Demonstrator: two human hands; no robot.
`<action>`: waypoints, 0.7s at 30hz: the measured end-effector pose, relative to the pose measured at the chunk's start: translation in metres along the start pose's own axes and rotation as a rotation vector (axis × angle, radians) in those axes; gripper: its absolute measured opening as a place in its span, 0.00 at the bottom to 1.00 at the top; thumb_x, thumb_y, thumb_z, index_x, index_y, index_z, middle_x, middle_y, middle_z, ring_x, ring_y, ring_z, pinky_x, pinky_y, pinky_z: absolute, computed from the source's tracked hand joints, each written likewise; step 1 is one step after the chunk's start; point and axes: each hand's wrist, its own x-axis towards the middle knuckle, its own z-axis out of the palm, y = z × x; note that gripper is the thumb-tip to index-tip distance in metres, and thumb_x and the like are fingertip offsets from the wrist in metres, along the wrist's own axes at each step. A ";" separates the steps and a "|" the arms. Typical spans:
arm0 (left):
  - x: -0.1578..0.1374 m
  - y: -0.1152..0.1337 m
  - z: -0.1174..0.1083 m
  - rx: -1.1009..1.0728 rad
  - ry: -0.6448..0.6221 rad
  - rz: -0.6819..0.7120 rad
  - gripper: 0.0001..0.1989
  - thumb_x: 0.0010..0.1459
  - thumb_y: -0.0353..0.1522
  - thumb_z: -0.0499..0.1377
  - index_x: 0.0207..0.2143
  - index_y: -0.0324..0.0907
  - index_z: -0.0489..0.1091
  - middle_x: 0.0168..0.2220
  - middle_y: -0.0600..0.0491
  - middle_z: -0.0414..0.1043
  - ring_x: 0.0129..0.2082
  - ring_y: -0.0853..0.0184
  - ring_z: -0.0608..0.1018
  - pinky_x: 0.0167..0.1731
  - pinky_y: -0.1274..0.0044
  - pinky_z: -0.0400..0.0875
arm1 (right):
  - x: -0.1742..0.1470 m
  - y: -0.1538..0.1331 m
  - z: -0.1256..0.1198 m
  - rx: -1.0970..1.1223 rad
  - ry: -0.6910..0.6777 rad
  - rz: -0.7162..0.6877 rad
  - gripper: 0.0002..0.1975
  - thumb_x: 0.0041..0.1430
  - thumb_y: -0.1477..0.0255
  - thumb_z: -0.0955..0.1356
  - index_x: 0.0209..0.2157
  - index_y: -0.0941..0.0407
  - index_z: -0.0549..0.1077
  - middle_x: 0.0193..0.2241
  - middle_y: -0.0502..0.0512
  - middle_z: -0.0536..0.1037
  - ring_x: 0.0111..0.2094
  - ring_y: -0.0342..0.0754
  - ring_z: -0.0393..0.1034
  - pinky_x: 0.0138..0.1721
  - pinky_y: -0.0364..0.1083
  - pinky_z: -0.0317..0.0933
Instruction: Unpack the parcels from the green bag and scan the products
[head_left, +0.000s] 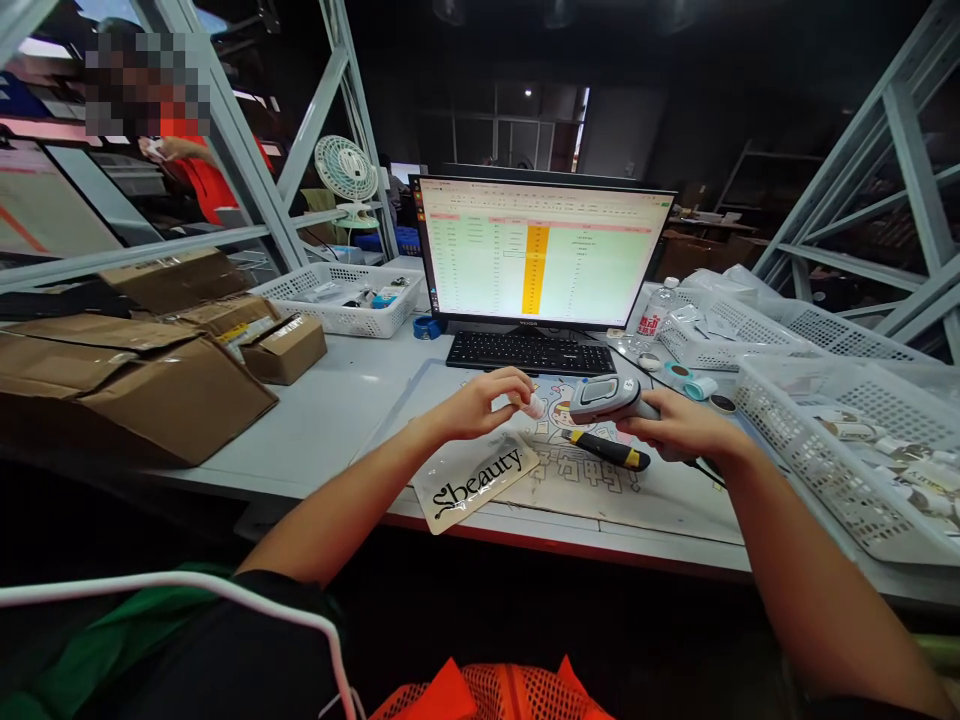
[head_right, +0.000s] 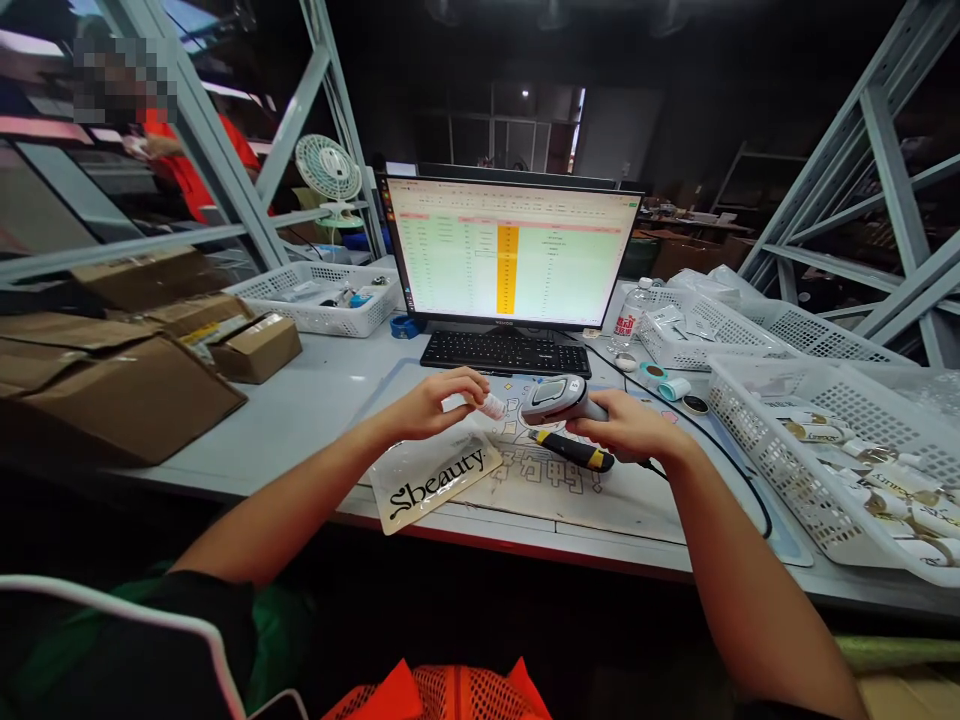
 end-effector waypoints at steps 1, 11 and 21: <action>-0.002 0.001 -0.001 -0.002 -0.011 -0.011 0.05 0.71 0.28 0.57 0.43 0.43 0.73 0.48 0.44 0.78 0.52 0.61 0.80 0.53 0.68 0.76 | 0.003 0.003 -0.001 -0.010 0.013 0.015 0.22 0.61 0.52 0.73 0.48 0.54 0.80 0.21 0.46 0.69 0.17 0.41 0.56 0.16 0.41 0.48; -0.047 -0.073 -0.044 0.335 0.404 -0.596 0.17 0.58 0.31 0.59 0.50 0.43 0.71 0.53 0.45 0.75 0.53 0.56 0.78 0.56 0.66 0.74 | 0.076 0.072 0.026 -0.602 0.462 0.255 0.22 0.69 0.70 0.65 0.61 0.62 0.74 0.56 0.68 0.80 0.57 0.61 0.76 0.56 0.51 0.67; -0.115 -0.143 -0.056 0.421 0.461 -0.899 0.21 0.58 0.39 0.62 0.53 0.45 0.71 0.45 0.47 0.79 0.47 0.54 0.79 0.52 0.66 0.73 | 0.097 0.091 0.015 -0.693 0.579 0.506 0.29 0.71 0.56 0.65 0.60 0.65 0.76 0.52 0.78 0.80 0.55 0.71 0.76 0.52 0.59 0.68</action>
